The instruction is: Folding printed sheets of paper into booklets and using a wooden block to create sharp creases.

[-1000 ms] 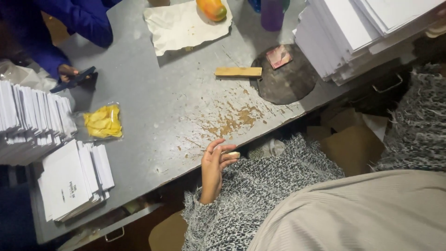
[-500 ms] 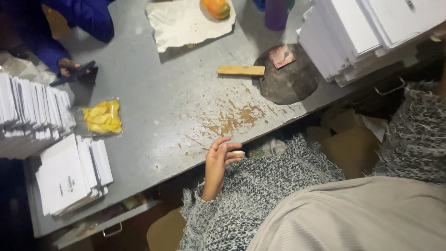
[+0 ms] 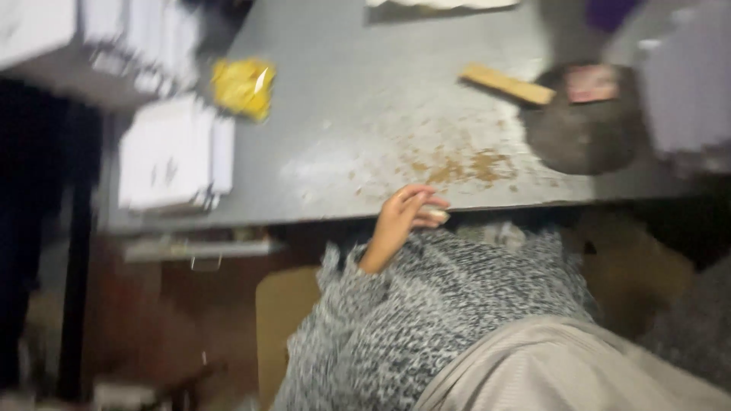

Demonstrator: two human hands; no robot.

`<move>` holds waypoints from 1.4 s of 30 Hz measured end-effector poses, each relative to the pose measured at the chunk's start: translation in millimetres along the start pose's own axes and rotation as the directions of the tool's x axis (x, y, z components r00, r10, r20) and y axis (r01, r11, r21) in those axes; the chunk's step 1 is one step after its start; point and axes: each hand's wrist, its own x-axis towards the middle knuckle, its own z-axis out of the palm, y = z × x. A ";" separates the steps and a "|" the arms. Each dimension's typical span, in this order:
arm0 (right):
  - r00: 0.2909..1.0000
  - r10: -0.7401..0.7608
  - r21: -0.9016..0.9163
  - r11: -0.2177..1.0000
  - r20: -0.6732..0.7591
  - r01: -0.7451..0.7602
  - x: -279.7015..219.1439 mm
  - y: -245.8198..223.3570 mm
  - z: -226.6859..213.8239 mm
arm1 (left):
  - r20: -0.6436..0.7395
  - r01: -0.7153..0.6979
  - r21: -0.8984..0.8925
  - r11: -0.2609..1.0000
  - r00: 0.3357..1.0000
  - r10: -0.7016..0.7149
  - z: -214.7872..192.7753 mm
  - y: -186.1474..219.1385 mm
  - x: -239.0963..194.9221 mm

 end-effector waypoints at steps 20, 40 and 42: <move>0.937 -0.210 0.124 0.976 0.279 0.181 -16.5 -63.9 172.4 | -0.830 0.075 0.537 0.840 0.227 0.510 -264.7 148.6 180.1; 0.947 -0.136 0.070 0.990 0.290 0.121 -32.0 -53.0 179.8 | -0.540 -0.378 0.528 0.760 0.542 0.644 -221.7 108.0 108.7; 0.948 -0.114 0.078 0.992 0.296 0.095 -33.6 -49.4 181.4 | -0.491 -0.388 0.506 0.770 0.604 0.627 -194.5 104.8 81.8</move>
